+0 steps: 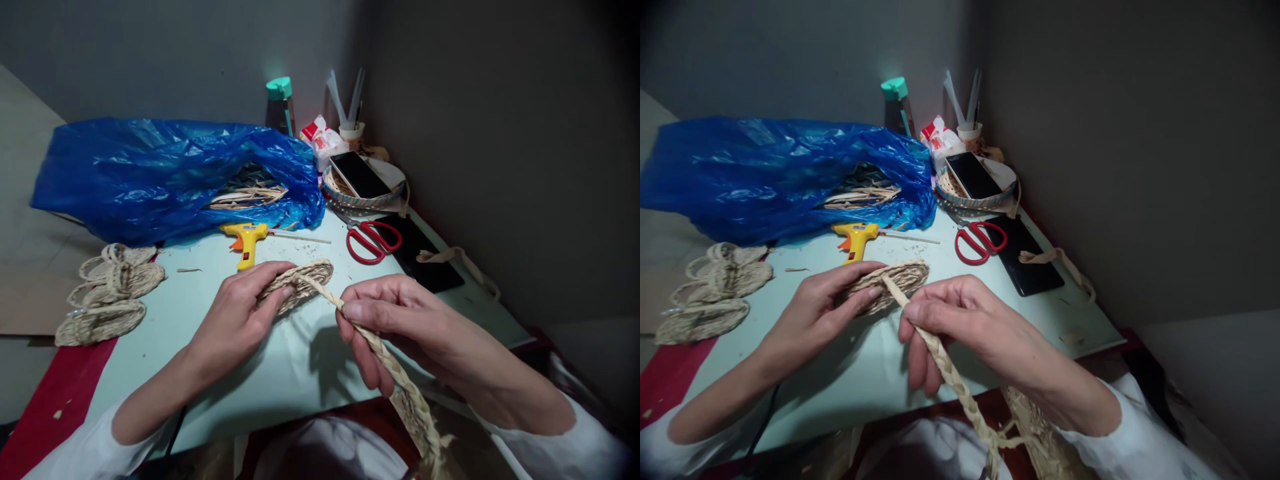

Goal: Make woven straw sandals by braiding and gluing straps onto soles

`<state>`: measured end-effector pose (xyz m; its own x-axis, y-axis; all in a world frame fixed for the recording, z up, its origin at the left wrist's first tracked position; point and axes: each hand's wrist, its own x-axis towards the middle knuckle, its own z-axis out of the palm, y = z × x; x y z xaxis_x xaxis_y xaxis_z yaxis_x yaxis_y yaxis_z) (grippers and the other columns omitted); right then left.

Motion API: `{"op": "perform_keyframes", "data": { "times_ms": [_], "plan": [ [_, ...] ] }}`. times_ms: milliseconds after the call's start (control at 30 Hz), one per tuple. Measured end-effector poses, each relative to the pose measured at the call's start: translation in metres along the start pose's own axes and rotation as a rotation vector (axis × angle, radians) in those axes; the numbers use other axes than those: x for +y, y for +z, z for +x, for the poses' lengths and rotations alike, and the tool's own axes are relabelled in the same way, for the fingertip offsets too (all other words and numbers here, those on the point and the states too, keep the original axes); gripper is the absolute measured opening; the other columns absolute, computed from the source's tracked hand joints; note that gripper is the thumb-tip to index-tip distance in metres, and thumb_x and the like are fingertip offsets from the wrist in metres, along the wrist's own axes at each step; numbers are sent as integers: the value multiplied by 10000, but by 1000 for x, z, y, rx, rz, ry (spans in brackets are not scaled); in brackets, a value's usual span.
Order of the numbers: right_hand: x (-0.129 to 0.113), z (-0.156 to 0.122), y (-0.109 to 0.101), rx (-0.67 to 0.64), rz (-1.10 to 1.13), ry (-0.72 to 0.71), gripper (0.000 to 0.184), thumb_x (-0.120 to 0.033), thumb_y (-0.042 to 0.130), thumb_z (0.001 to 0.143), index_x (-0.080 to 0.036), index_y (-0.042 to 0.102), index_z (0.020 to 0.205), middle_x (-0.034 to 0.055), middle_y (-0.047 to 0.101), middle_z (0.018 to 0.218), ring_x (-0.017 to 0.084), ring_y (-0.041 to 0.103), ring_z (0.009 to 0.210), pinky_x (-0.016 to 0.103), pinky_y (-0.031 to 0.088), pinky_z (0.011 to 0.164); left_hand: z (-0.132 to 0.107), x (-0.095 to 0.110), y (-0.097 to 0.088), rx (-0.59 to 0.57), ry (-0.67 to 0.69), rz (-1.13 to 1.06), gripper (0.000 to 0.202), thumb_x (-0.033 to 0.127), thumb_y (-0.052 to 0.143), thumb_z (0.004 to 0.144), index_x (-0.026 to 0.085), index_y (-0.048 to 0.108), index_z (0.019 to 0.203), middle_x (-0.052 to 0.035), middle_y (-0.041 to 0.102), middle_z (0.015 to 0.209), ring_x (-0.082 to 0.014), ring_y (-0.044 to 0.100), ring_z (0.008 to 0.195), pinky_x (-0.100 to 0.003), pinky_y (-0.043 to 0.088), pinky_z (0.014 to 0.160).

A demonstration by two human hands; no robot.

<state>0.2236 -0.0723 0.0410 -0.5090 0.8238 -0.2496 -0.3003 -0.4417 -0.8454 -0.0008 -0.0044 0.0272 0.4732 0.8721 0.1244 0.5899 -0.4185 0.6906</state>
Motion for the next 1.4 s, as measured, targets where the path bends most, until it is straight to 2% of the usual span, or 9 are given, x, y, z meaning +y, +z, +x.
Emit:
{"op": "perform_keyframes", "data": {
  "times_ms": [167, 333, 433, 600, 733, 933, 1067, 1300, 1400],
  "plan": [
    [-3, 4, 1, -27, 0, -32, 264, -296, 567, 983, -136, 667, 798, 20, 693, 639, 83, 612, 533, 168, 484, 560, 1, 2, 3, -4, 6, -57, 258, 383, 611, 917, 220, 736, 1074, -37, 778, 996, -202, 681, 809, -267, 470, 760],
    [-5, 6, 5, -25, -10, -22, 265, -338, 577, 982, -140, 649, 821, 18, 685, 653, 81, 601, 545, 179, 476, 577, 1, 8, 6, 91, 3, -81, 150, 313, 647, 872, 226, 766, 903, 5, 773, 797, -159, 637, 629, -254, 464, 666],
    [-4, 11, 12, -29, -49, -45, 274, -347, 568, 983, -147, 620, 803, 26, 695, 680, 86, 605, 563, 195, 475, 605, 1, 13, 4, 160, -26, -123, 122, 264, 665, 820, 212, 771, 849, 10, 766, 760, -154, 627, 621, -246, 451, 634],
    [4, 27, 30, 14, -182, -100, 251, -287, 521, 987, -162, 578, 778, 14, 670, 676, 104, 620, 618, 214, 482, 641, 2, 12, -5, 220, -209, -316, 91, 236, 698, 770, 202, 780, 790, 27, 733, 717, -136, 598, 651, -219, 412, 601],
    [15, 41, 39, -39, -372, -142, 299, -312, 478, 1003, -153, 613, 789, 54, 715, 786, 143, 661, 734, 254, 501, 728, 3, 0, -12, 226, -371, -577, 127, 282, 779, 719, 172, 779, 782, 29, 677, 646, -107, 515, 594, -202, 372, 552],
    [12, 60, 29, -42, -618, -262, 183, -276, 587, 952, -173, 604, 802, -4, 671, 799, 123, 597, 761, 219, 433, 698, 8, -21, -14, 252, -437, -769, 199, 312, 783, 687, 128, 743, 749, -10, 668, 637, -119, 544, 561, -211, 384, 522],
    [7, 74, 17, 30, -524, -332, 120, -294, 625, 928, -193, 677, 889, -37, 593, 780, 90, 502, 677, 202, 411, 647, 14, -24, -13, 306, -430, -879, 150, 270, 763, 637, 138, 693, 652, 3, 644, 589, -113, 547, 536, -208, 415, 520],
    [21, 80, 3, 132, -631, -307, 174, -343, 632, 911, -176, 646, 863, -23, 585, 744, 103, 498, 653, 223, 400, 612, 17, -27, -8, 307, -420, -954, 155, 266, 796, 647, 142, 723, 703, -3, 683, 647, -116, 590, 581, -202, 457, 565],
    [18, 75, 3, 113, -657, -272, 282, -390, 606, 923, -172, 613, 743, -26, 563, 667, 99, 474, 612, 227, 375, 584, 14, -29, -7, 284, -430, -956, 149, 270, 799, 678, 138, 743, 719, -13, 699, 662, -115, 599, 593, -193, 450, 570]
  ]
}}
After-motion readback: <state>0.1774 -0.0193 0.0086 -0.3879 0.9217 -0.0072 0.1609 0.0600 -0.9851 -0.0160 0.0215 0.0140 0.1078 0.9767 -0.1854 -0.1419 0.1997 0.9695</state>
